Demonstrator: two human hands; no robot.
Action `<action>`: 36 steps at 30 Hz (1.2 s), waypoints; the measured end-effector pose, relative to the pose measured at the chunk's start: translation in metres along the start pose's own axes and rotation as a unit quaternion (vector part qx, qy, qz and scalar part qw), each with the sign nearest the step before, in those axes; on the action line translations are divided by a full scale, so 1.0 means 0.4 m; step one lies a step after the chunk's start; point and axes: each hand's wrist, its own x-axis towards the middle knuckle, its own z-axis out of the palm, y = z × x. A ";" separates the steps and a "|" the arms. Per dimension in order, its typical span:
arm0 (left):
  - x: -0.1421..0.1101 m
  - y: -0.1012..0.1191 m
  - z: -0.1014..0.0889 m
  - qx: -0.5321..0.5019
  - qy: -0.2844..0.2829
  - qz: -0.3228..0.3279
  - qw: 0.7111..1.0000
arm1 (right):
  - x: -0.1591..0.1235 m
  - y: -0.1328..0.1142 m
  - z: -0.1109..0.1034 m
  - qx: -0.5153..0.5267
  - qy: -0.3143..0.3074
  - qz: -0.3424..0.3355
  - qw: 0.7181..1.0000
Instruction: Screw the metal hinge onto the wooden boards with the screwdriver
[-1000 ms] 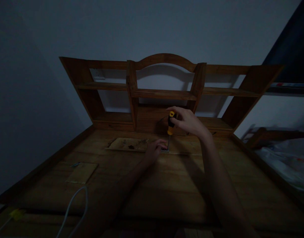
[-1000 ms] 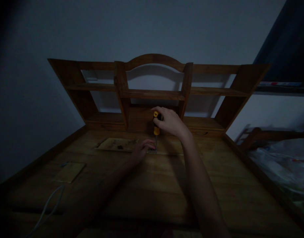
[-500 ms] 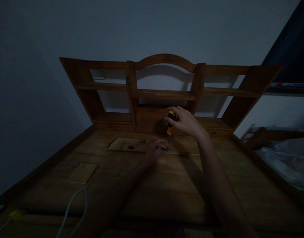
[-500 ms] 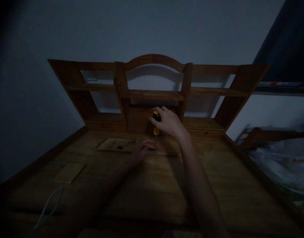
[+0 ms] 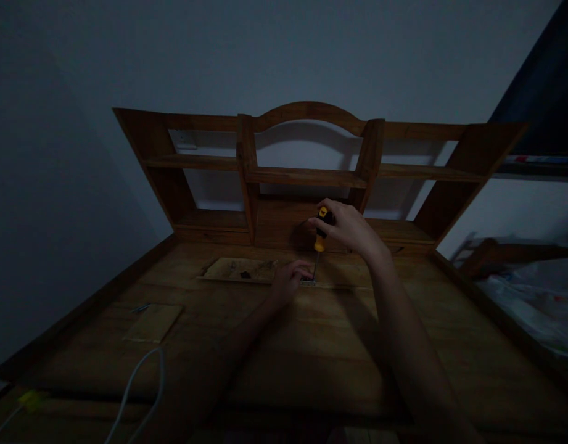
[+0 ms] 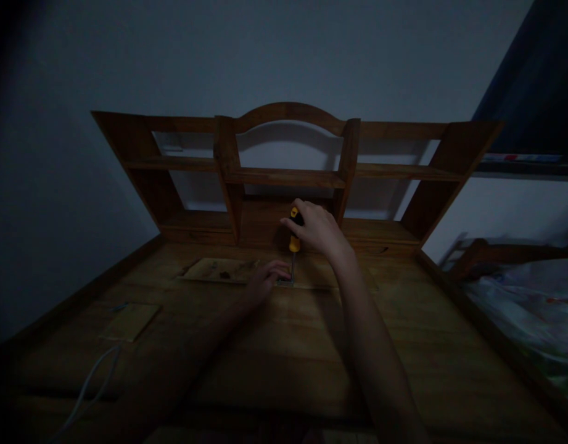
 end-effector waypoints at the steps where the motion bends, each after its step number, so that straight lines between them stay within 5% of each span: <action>1: 0.000 0.001 0.000 -0.002 0.001 0.000 1.000 | 0.000 0.000 0.000 -0.002 0.001 0.001 1.000; 8: 0.002 -0.015 0.003 -0.008 -0.005 0.008 1.000 | -0.002 -0.005 -0.020 0.106 -0.035 -0.045 0.993; 15: 0.004 -0.016 0.005 0.007 0.007 0.005 1.000 | 0.004 -0.002 -0.001 0.030 0.009 -0.021 0.999; 24: 0.000 -0.002 0.001 0.003 0.008 0.006 1.000 | -0.002 -0.016 -0.019 0.080 -0.026 -0.029 0.996; 36: 0.004 -0.023 0.006 -0.025 0.002 0.019 1.000 | -0.002 -0.010 -0.004 0.007 0.002 0.003 1.000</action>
